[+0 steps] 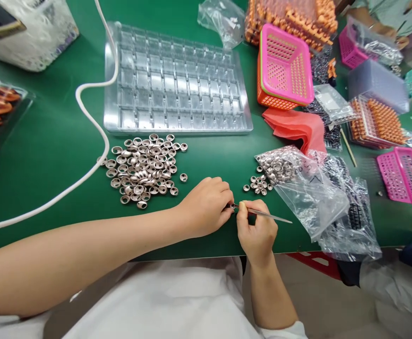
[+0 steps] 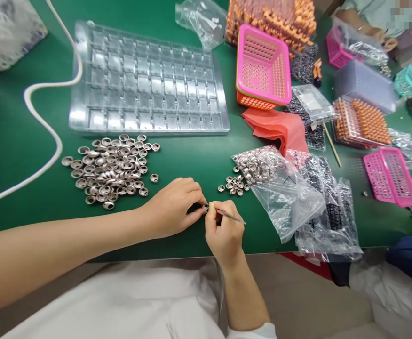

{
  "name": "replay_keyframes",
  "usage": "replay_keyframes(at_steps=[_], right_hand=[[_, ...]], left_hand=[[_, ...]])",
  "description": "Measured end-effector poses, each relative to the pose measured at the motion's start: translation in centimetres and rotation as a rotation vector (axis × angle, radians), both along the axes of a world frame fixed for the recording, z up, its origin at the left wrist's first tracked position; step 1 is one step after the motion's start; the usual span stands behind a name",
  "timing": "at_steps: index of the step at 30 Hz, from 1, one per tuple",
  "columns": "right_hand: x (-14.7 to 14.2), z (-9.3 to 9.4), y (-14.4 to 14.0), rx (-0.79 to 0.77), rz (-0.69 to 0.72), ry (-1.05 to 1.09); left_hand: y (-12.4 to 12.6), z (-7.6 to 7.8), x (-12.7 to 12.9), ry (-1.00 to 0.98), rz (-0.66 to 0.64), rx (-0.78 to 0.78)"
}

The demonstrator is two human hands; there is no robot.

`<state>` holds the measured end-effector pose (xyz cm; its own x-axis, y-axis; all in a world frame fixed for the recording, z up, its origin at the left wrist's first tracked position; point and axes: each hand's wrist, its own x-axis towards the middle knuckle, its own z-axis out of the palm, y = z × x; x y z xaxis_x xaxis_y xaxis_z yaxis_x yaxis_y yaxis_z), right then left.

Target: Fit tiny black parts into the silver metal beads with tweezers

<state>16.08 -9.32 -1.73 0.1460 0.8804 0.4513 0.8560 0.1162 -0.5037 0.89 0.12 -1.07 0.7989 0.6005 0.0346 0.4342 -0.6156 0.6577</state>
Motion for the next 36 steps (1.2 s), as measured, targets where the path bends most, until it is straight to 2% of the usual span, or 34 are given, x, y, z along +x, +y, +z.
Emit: replay_keyframes(at_steps=[3, 6, 8, 14, 18, 23, 27, 30, 33, 36], right_hand=[[0.4, 0.0, -0.7, -0.063, -0.118, 0.243], [0.9, -0.1, -1.7, 0.009, -0.268, 0.491], [1.3, -0.2, -2.4, 0.038, -0.311, 0.564], [1.9, -1.1, -3.8, -0.012, -0.366, 0.591], [2.0, -1.7, -3.9, -0.003, -0.336, 0.606], [2.2, -2.0, -3.9, 0.025, -0.304, 0.608], [2.5, -2.2, -4.0, -0.008, -0.276, 0.592], [2.6, -2.3, -4.2, -0.018, -0.253, 0.586], [2.7, -2.3, -4.3, -0.026, -0.243, 0.565], [2.8, -2.4, -4.4, -0.033, -0.236, 0.528]], left_hand=[[0.1, 0.0, 0.1, 0.014, -0.003, -0.017], [0.2, 0.0, 0.1, 0.031, -0.003, -0.039], [0.2, 0.1, 0.1, 0.043, -0.005, -0.052], [0.3, 0.2, 0.0, 0.053, -0.008, -0.067], [0.3, 0.6, 0.0, 0.073, -0.015, -0.058], [1.5, 2.4, -1.2, 0.303, -0.073, 0.046], [3.7, 4.4, -3.6, 0.442, -0.047, 0.126], [4.5, 5.8, -5.0, 0.490, -0.009, 0.170], [3.6, 5.9, -5.5, 0.392, 0.018, 0.220], [1.7, 4.2, -5.1, 0.186, -0.114, 0.246]])
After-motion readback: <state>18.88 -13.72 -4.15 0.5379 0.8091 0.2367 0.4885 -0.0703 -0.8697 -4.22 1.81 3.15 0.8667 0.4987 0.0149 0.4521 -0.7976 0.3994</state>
